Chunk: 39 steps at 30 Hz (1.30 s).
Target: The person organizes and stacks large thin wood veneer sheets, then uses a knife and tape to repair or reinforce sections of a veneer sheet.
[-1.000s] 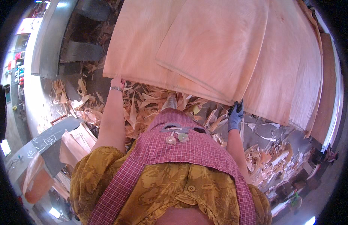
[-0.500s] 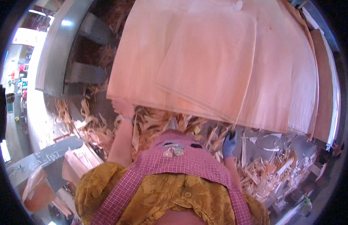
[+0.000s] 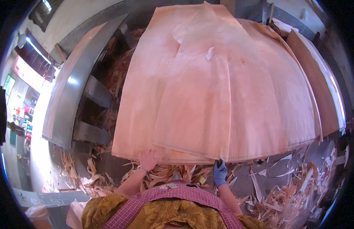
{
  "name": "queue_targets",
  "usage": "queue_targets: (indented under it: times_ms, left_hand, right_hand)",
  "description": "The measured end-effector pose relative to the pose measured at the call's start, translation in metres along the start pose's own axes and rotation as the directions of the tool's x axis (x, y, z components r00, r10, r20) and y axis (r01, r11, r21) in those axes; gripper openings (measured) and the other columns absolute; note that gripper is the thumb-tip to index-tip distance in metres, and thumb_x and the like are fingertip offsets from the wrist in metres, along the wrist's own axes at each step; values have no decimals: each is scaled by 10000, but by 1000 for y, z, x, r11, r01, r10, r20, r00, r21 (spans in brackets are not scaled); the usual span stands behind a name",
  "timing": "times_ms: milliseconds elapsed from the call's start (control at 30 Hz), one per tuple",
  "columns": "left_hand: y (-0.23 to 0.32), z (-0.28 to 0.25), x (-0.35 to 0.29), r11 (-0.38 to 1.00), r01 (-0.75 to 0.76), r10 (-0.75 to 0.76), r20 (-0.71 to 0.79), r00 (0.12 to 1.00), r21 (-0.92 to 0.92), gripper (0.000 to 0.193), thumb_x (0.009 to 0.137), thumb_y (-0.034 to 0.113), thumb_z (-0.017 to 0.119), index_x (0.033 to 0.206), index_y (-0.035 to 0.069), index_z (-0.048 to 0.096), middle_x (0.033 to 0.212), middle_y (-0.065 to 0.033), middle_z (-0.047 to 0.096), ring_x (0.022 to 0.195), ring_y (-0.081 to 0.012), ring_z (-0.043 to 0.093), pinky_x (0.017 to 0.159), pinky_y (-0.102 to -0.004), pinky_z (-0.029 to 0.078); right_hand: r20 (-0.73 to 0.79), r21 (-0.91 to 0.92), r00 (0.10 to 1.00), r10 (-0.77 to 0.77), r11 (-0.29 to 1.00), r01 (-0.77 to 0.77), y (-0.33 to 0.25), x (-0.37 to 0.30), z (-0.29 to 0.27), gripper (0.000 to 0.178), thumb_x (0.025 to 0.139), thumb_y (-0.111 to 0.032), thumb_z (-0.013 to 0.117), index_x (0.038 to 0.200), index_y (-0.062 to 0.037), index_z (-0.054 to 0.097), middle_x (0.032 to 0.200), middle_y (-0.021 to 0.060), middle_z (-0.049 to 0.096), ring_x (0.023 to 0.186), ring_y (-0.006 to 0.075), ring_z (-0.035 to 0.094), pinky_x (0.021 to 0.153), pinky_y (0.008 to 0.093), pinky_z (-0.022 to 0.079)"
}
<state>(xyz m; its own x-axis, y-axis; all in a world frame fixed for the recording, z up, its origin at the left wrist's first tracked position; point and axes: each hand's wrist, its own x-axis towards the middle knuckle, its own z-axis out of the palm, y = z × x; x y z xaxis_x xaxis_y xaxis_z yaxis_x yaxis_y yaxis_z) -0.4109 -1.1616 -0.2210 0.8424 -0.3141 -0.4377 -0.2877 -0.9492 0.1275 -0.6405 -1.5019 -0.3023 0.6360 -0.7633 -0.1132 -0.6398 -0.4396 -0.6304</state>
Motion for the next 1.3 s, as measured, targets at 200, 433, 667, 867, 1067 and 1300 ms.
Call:
queue_targets:
  times_ms: [200,433,667,867,1067,1300]
  left_hand:
    - [-5,12,4,1000,-14,13,29,999,22,541,940,497,485,1391,199,509,1386,-111,547,1275,-312,521,1076,-629,314]
    - [-2,0,14,997,-42,29,190,981,69,626,906,522,517,1438,201,447,1442,-113,497,1312,-321,490,1082,-602,327]
    - [3,6,21,995,-65,44,245,968,80,627,899,503,532,1432,184,444,1467,-125,471,1330,-324,479,1068,-583,369]
    - [-5,33,38,985,-50,11,229,973,165,530,895,502,561,1289,148,582,1310,-137,593,1239,-333,556,1028,-533,435]
    - [-52,67,79,512,-649,436,481,761,562,479,936,451,550,1241,86,607,1254,-172,612,1195,-380,561,1036,-506,435]
    - [-43,65,67,962,-212,164,255,953,173,585,921,467,546,1371,94,519,1384,-258,483,1256,-416,501,1063,-484,417]
  right_hand:
    - [-57,213,998,-3,977,15,-5,6,-7,339,947,-321,645,1016,11,632,852,195,697,763,294,669,694,414,522]
    - [114,663,986,119,730,-165,36,14,-49,238,972,-224,650,777,-128,554,596,-46,501,488,58,436,437,249,335]
    - [-93,366,992,79,930,-40,133,20,-98,216,943,-203,658,909,5,610,706,66,619,604,155,521,590,332,461]
    - [-270,141,959,82,989,-45,242,29,-140,300,923,-276,671,999,13,648,865,196,701,743,312,673,673,427,505]
    - [-171,-57,977,125,989,-136,317,35,-207,357,943,-357,625,1010,-7,655,892,266,656,823,457,629,695,482,503]
    - [-67,-435,995,74,895,-96,360,49,-271,324,960,-379,570,1128,-116,656,984,233,669,908,429,633,802,503,499]
